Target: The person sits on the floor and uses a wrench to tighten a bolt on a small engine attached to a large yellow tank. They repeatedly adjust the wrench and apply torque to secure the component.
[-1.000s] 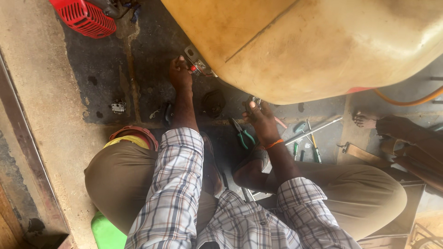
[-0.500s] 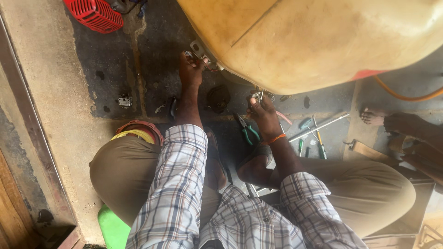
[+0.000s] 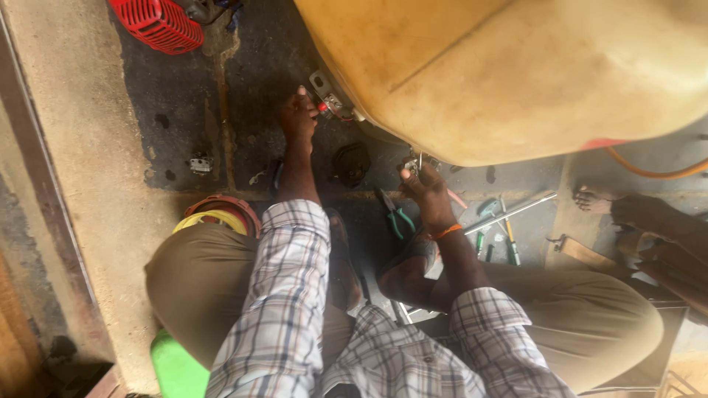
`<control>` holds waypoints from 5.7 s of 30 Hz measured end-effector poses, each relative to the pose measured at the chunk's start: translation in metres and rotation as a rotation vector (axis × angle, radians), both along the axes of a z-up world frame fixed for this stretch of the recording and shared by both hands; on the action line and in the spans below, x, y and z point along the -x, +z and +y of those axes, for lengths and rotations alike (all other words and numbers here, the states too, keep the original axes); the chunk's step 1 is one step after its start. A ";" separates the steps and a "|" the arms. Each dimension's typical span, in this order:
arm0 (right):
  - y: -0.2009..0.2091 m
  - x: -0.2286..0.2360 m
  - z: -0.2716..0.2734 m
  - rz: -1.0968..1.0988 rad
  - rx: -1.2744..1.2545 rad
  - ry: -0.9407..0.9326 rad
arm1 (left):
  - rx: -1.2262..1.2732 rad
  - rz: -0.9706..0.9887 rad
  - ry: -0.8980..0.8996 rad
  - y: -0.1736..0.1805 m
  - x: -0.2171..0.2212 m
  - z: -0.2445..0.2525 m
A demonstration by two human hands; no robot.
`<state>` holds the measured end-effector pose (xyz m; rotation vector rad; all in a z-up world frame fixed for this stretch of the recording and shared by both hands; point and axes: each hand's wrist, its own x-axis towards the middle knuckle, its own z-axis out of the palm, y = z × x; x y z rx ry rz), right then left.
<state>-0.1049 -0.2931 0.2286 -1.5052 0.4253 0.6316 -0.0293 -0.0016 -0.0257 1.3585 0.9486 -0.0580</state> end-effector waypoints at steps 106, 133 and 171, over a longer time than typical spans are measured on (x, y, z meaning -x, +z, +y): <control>-0.040 0.010 0.017 -0.506 0.544 0.133 | -0.467 -0.380 -0.523 0.206 0.104 -0.152; -0.005 0.004 0.004 -0.204 0.060 0.286 | -0.486 -0.490 -0.534 0.224 0.106 -0.162; 0.045 -0.006 -0.013 -0.733 0.668 0.518 | -0.698 -0.364 -0.604 0.228 0.112 -0.160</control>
